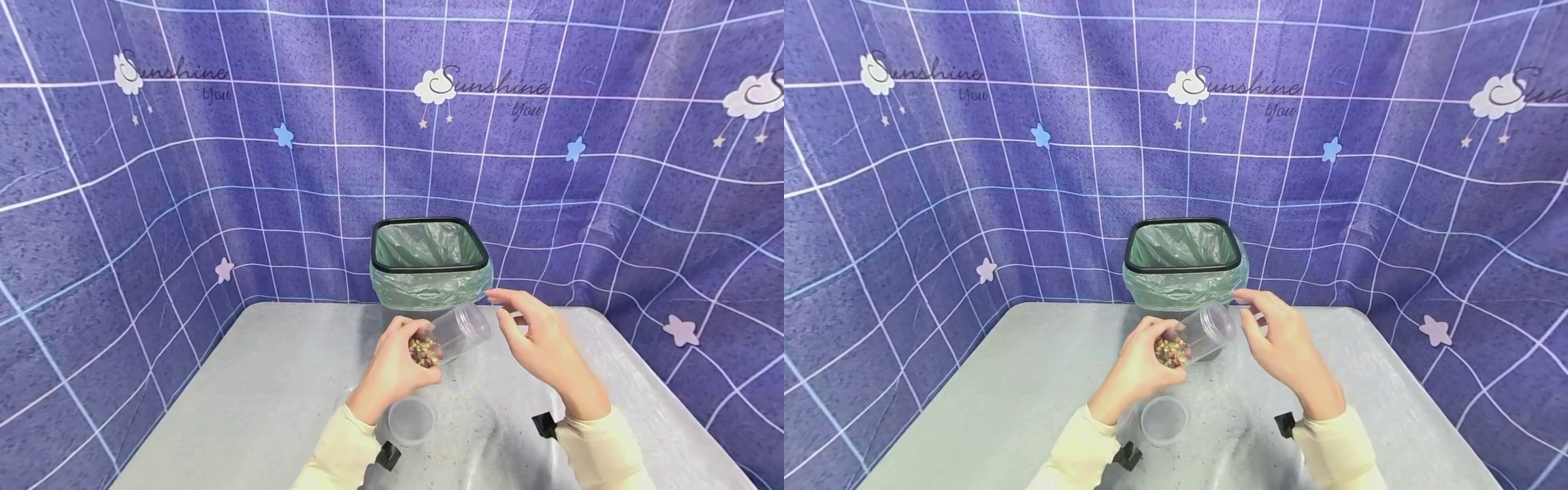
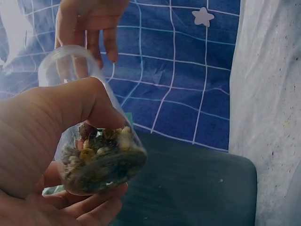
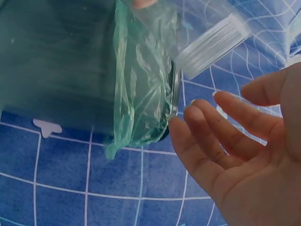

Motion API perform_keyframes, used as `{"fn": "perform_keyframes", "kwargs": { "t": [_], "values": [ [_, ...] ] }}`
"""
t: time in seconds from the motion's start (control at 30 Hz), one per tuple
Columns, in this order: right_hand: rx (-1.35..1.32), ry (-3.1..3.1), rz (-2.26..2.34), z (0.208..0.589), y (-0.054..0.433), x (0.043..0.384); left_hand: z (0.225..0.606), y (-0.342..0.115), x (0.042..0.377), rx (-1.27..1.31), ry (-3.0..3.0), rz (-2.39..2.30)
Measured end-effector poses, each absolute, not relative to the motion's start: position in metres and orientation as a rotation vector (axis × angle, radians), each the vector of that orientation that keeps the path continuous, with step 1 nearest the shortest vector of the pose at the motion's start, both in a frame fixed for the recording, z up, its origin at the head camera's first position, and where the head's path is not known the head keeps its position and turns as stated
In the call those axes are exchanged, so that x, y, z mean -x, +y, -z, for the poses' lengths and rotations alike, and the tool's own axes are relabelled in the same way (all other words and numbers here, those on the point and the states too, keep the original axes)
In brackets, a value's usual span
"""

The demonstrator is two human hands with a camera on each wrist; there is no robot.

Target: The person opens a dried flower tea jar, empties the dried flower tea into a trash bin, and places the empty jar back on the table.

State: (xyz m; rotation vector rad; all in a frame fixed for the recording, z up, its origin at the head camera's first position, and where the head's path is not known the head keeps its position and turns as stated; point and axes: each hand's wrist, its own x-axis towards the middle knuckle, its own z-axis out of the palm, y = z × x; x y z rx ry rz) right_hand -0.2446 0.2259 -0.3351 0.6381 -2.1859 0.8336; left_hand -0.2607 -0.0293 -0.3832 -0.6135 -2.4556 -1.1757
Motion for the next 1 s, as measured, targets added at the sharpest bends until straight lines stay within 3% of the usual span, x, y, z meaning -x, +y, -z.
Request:
{"fn": "perform_keyframes", "kwargs": {
  "t": [1.0],
  "values": [
    [-0.460,-2.449,-0.958,0.355,0.195,0.250,0.383,-0.030,0.259,0.634,-2.425,1.001]
  ]
}}
